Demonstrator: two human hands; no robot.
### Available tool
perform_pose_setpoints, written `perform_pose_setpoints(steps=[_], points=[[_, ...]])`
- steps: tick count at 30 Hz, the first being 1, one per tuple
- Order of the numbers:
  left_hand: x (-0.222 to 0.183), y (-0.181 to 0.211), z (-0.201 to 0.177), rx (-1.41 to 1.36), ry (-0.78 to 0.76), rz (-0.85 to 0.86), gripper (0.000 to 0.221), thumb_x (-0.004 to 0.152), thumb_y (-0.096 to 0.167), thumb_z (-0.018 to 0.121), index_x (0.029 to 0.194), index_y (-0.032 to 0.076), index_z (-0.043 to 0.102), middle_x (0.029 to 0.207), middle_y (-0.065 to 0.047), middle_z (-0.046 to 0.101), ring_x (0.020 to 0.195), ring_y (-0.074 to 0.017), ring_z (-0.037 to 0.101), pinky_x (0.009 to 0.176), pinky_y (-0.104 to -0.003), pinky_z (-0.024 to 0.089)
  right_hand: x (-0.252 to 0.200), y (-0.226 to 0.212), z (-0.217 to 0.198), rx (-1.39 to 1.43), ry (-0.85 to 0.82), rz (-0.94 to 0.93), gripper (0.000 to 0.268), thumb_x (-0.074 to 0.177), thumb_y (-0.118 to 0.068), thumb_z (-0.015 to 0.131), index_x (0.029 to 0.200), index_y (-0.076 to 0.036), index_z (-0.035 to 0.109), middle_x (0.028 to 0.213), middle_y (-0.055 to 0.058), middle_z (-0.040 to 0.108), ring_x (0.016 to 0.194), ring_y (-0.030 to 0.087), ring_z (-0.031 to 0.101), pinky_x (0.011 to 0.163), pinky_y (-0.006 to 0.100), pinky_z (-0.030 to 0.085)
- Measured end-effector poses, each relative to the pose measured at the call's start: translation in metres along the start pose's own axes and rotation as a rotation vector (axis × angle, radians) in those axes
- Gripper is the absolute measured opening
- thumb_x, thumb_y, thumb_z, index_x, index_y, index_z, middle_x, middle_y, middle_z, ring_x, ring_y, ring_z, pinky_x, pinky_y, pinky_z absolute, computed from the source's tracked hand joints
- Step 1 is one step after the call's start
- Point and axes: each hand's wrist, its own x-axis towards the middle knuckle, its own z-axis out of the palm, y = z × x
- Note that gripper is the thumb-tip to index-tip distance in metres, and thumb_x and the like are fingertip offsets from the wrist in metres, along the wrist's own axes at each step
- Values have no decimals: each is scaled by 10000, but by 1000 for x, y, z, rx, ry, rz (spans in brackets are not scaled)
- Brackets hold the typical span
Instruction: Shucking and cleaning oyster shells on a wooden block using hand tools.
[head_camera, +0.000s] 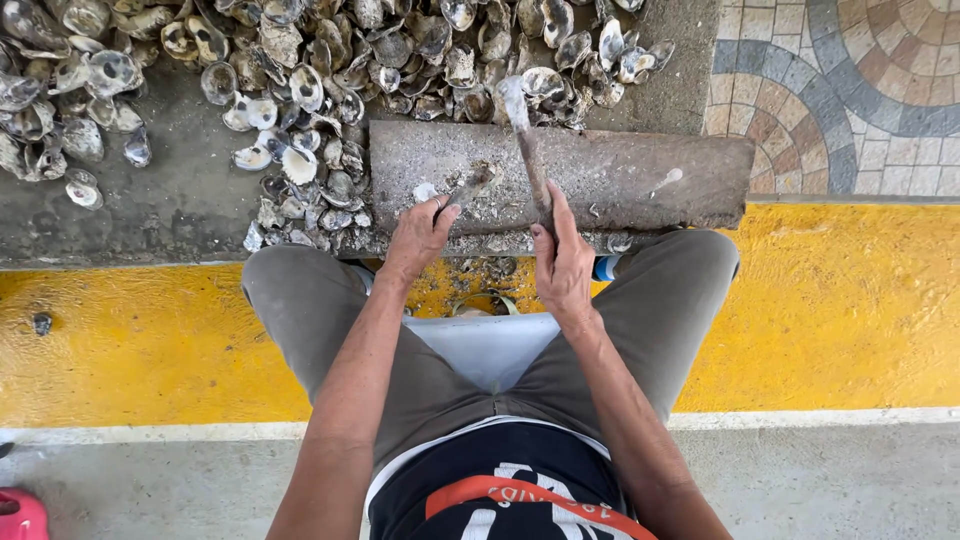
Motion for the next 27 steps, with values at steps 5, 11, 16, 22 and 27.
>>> perform_pose_setpoints(steps=[5,11,16,22,27], points=[[11,-27,12,75,8,10,513,988,484,561,1232,65,730,731,-136,689,682,-246,677,723,-461,548,-26,61,30,-291,-176,132,581,1034,-117,627,1566,-106,392,890,187,730,623,294,672,566,430,534],[8,-22,9,203,120,175,476,1051,472,572,1202,57,751,852,-195,726,791,-357,697,757,-514,548,-10,19,12,-132,-41,-24,579,1065,-58,556,1610,-126,373,994,204,716,747,307,723,648,429,561],[9,-20,10,152,2,-25,481,983,469,536,1237,108,729,819,-170,737,755,-323,731,771,-478,551,-18,56,28,-388,-336,170,613,1005,-99,624,1572,-66,395,887,207,742,576,330,673,521,459,520],[3,-15,6,99,99,174,496,1035,454,571,1247,24,698,843,-189,736,785,-320,737,785,-472,571,-16,32,20,-82,1,-87,578,1094,-72,516,1640,-149,342,1137,220,729,804,263,778,626,388,602],[19,-40,16,171,-25,-10,522,1006,514,492,1218,97,723,789,-131,725,732,-299,741,735,-472,591,-15,50,21,-430,-344,149,619,1026,-134,651,1598,-184,421,912,204,739,689,357,715,634,464,549]])
